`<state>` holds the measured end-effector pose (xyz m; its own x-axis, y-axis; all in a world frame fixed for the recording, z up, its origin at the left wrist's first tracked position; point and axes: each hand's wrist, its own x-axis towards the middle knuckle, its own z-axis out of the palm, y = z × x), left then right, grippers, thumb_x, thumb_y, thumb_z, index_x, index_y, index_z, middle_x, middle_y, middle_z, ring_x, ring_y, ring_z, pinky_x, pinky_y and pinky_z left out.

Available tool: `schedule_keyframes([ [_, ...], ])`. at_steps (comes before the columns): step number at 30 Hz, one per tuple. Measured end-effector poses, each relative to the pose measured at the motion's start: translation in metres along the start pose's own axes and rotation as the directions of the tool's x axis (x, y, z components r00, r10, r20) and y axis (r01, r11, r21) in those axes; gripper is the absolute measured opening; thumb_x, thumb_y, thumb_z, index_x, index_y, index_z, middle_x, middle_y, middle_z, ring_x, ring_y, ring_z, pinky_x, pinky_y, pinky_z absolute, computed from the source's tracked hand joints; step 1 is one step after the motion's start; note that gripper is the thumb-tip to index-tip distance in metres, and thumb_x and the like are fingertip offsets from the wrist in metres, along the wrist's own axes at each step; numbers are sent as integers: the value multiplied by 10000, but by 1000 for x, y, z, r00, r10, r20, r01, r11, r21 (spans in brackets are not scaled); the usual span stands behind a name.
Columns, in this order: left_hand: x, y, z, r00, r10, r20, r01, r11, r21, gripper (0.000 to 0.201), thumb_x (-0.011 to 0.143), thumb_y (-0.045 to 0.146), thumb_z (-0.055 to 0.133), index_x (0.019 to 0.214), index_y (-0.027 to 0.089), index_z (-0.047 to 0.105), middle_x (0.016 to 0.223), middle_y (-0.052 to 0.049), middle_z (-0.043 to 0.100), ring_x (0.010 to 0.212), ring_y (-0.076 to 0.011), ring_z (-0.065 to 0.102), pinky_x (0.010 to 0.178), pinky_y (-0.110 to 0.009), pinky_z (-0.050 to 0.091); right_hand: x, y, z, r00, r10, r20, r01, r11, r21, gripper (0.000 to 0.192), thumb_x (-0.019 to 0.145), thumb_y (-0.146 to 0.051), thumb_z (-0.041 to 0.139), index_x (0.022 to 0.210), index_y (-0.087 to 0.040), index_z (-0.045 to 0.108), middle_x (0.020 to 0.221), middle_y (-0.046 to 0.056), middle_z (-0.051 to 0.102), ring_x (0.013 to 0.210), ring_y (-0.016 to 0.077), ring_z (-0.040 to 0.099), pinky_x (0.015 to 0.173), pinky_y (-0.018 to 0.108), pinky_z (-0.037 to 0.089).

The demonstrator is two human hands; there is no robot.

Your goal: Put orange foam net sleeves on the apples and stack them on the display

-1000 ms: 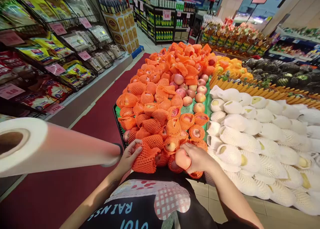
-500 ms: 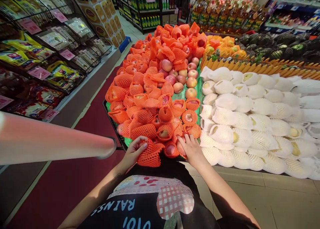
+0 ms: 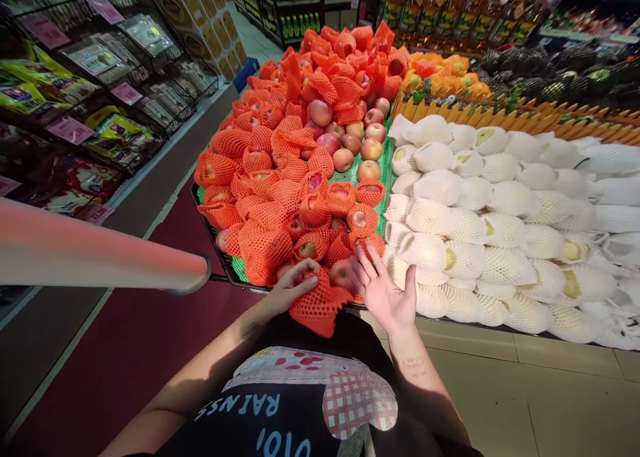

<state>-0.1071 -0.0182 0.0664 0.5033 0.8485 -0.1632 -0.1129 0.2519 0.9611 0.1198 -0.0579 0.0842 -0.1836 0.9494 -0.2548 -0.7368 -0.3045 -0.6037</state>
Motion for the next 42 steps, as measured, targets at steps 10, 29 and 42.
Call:
schedule_keyframes([
  [10,-2,26,56,890,199,411,-378,825,419,198,958,346,598,1005,192,714,973,-73,763,822,-180,685,765,-266,510,-30,-2,-23,963,200,180,-103,893,-438,957,821,-910,213,1543,-307,395,1578,121,475,1399,339,499,1109,512,426],
  [29,10,-18,61,964,205,169,-251,911,326,222,973,374,596,960,174,691,975,-73,747,899,-191,677,853,-297,503,-24,-4,-62,970,235,-65,-239,861,-449,736,793,-741,572,1393,-315,563,1334,116,612,817,222,574,537,291,418],
  [42,15,-15,45,963,15,269,-134,893,429,325,892,462,683,822,146,706,694,8,648,582,-97,492,549,-216,346,-62,-3,-68,973,-98,-210,-88,683,-725,958,801,-538,634,1615,-358,162,746,-41,392,610,191,452,613,343,497],
])
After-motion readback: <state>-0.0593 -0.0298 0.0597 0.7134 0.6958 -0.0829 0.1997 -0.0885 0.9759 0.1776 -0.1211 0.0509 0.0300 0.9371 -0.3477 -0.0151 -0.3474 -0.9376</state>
